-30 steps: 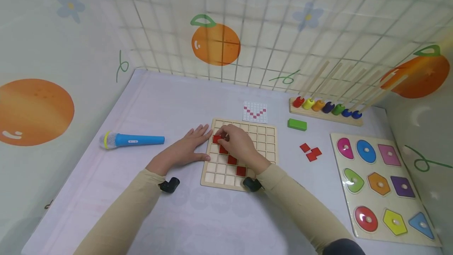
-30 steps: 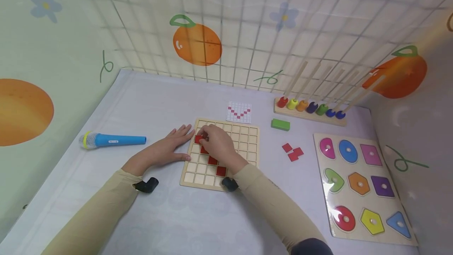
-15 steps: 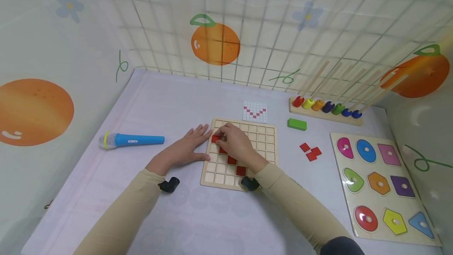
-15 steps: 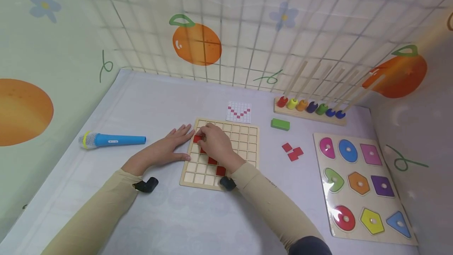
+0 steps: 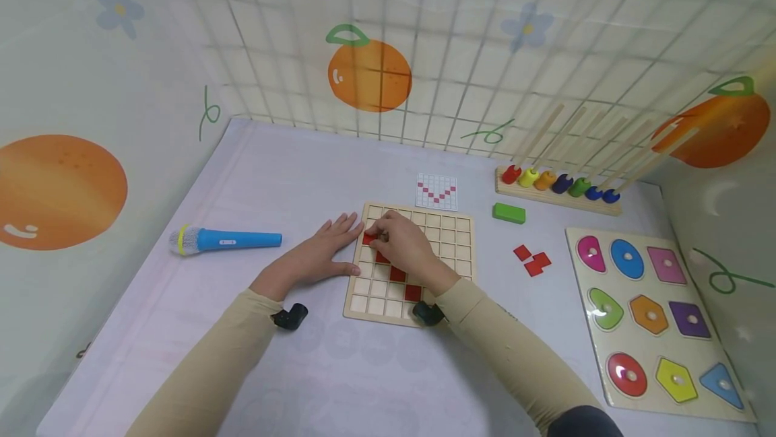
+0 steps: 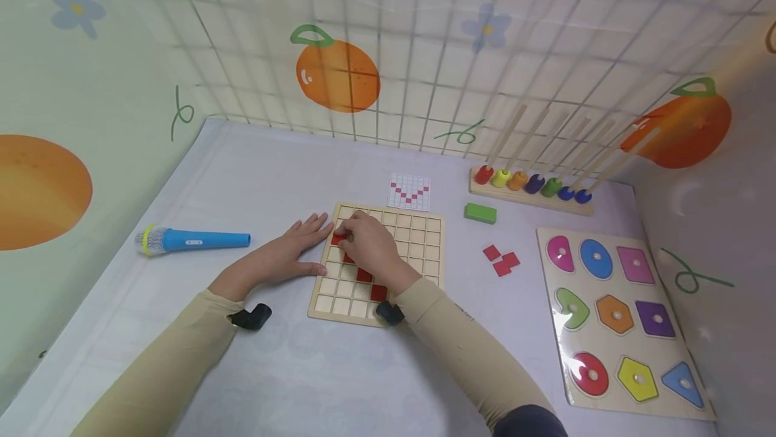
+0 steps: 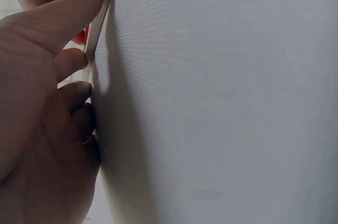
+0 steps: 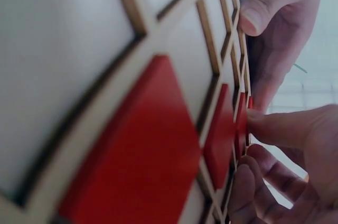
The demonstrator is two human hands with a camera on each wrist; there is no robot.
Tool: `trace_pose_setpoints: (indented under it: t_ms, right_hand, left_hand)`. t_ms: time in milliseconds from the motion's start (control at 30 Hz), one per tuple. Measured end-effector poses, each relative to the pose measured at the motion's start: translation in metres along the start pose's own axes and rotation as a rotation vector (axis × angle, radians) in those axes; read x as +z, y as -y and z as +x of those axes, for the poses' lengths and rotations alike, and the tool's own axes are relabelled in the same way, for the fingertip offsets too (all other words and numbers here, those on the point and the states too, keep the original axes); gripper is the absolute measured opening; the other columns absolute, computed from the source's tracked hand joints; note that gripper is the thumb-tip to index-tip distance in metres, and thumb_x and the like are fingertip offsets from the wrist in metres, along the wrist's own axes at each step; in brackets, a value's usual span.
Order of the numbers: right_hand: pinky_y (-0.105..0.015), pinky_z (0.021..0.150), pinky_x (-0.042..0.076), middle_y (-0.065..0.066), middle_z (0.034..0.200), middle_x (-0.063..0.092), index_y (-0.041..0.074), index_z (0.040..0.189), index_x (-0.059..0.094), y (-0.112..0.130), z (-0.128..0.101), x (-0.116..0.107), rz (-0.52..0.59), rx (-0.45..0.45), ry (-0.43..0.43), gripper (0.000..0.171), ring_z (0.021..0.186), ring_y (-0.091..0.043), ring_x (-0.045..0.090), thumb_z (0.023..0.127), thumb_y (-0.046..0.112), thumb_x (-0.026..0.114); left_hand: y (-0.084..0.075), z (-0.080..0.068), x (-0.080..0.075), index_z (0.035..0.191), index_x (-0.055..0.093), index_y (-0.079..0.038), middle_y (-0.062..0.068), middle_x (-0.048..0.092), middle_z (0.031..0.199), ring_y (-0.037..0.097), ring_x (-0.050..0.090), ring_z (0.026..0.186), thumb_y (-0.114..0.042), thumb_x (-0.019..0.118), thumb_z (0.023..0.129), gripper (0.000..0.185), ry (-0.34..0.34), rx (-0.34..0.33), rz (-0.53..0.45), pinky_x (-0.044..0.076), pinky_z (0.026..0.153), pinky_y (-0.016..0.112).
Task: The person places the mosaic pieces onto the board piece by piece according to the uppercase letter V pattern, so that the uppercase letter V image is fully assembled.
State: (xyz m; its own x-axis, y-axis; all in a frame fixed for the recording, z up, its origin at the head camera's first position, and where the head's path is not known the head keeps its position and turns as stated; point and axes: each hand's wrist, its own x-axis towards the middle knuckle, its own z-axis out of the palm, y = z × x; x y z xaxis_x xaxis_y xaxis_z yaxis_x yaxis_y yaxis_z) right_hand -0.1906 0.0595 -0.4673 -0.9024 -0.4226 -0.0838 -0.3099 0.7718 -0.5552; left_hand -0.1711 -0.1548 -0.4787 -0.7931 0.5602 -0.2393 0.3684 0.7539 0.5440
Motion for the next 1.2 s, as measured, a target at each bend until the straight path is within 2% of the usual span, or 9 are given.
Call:
trace_pose_setpoints:
  t_ms: [233,667,1200]
  right_hand:
    - [-0.028,0.077,0.054,0.001,0.112,0.063,0.014,0.115,0.077,-0.001,0.000,-0.001,0.034,0.013,0.016,0.022,0.087,-0.014,0.058,0.094,0.017,0.074]
    - [-0.028,0.071,0.051,0.001,0.101,0.061,0.016,0.122,0.074,-0.003,-0.003,-0.004,0.088,0.020,0.020,0.029,0.085,-0.016,0.057,0.093,0.014,0.072]
    - [-0.030,0.080,0.056,0.001,0.105,0.063,0.017,0.122,0.074,-0.009,-0.018,-0.013,0.106,0.044,-0.026,0.028,0.093,-0.015,0.061,0.095,0.013,0.069]
  left_hand:
    - [0.002,0.001,0.001,0.164,0.018,-0.017,0.005,0.003,0.171,0.025,-0.003,0.157,-0.050,0.070,0.093,0.094,0.000,0.001,0.011,0.003,0.128,0.046]
    - [0.003,0.001,0.002,0.164,0.019,-0.016,0.006,0.004,0.171,0.026,-0.003,0.157,-0.051,0.071,0.092,0.095,-0.006,-0.003,0.015,0.004,0.128,0.047]
    - [-0.001,0.000,0.001,0.164,0.019,-0.016,0.005,0.004,0.171,0.026,-0.003,0.157,-0.051,0.070,0.092,0.095,-0.004,-0.012,0.011,0.003,0.128,0.046]
